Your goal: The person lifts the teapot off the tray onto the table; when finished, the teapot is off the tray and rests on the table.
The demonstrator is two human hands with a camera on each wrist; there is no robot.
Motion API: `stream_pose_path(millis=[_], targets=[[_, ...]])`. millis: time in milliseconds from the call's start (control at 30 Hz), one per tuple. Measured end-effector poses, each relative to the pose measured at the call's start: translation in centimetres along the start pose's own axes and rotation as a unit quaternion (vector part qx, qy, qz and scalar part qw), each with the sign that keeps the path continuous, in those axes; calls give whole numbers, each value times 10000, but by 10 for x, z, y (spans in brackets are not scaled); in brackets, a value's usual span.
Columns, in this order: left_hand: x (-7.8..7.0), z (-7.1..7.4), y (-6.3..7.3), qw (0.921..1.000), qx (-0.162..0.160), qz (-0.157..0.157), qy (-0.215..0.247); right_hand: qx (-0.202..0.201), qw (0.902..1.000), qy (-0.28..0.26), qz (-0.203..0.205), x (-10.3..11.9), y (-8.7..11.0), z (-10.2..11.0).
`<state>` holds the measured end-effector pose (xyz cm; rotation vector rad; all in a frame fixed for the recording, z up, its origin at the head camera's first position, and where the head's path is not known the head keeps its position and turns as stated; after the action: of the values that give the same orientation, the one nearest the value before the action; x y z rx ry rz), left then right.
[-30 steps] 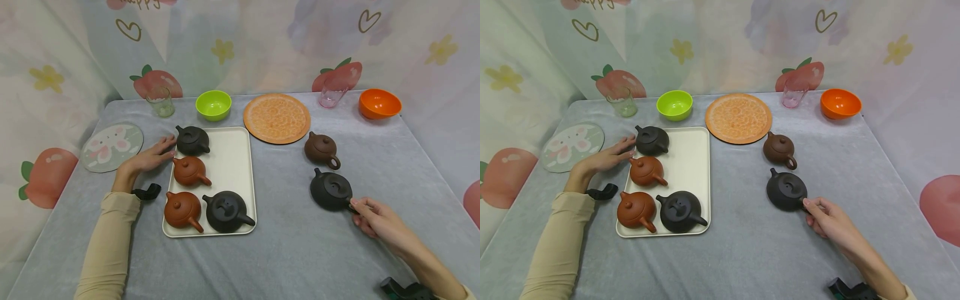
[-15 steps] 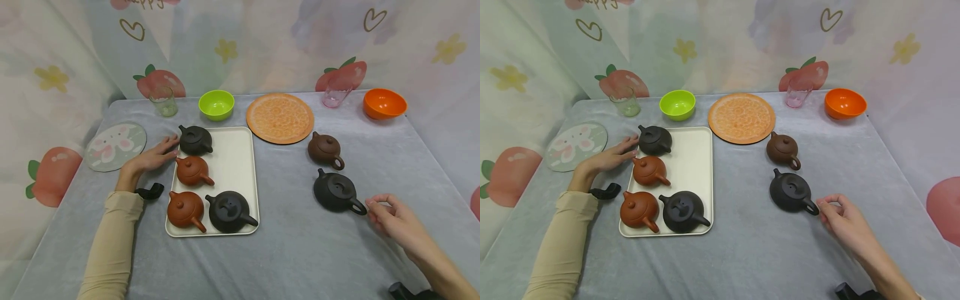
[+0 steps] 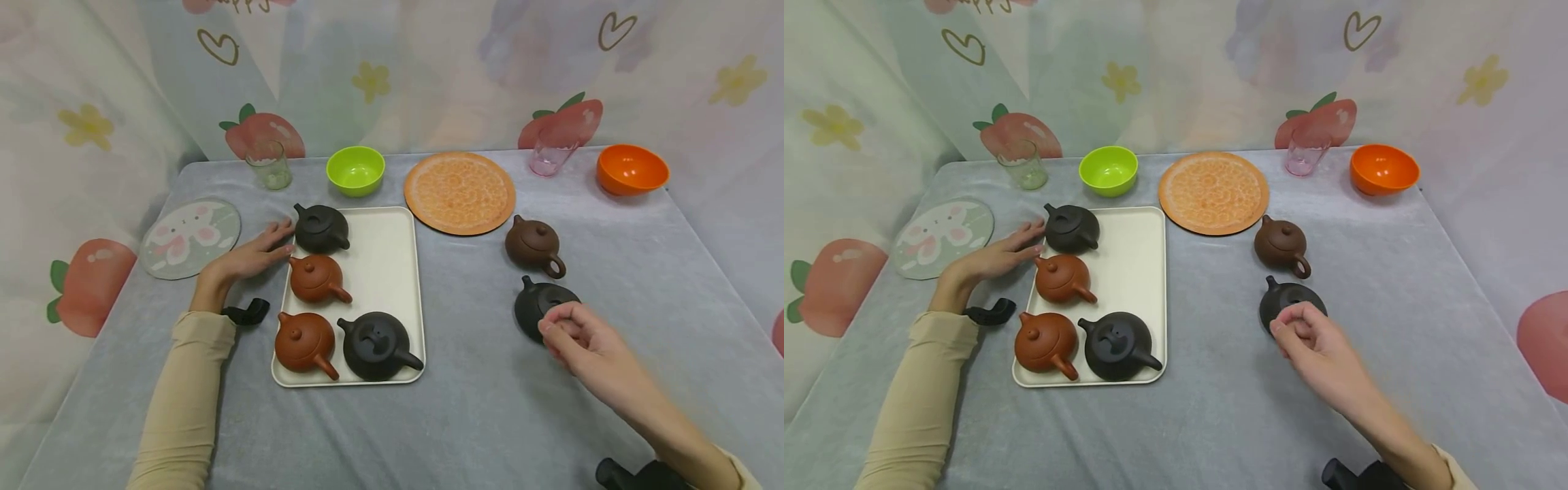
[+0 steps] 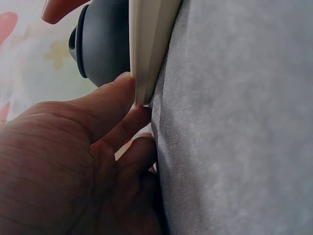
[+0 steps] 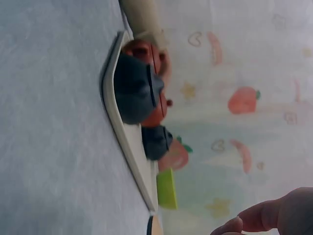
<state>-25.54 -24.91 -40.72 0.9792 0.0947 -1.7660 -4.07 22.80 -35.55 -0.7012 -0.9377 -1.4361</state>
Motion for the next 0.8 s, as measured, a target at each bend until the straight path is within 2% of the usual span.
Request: stream_pose_path(millis=[167, 433, 667, 800], targets=[[2, -2, 0, 10000, -9, -12, 39, 597, 9982, 109, 34, 14, -12, -23], [0, 2, 1, 10000, -63, -33, -5, 1355, 9905, 156, 189, 21, -28, -65], [-2, 0, 2, 9999, -33, -75, 61, 1632, 9857, 47, 410, 26, -37, -91], [-3, 1, 1, 10000, -73, -64, -8, 1804, 9827, 46, 407, 30, -41, -103]])
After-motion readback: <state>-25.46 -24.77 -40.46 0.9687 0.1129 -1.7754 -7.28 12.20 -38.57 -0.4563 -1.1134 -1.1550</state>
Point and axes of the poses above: each hand's wrist, its own y-axis away from the middle knuckle, its own z-axis out of the back of the hand, x = y × z, the point moved 3 cm from there along -y, towards the middle knuckle, and after that the axes turned 1 degree about z, right-handed, at the moved point
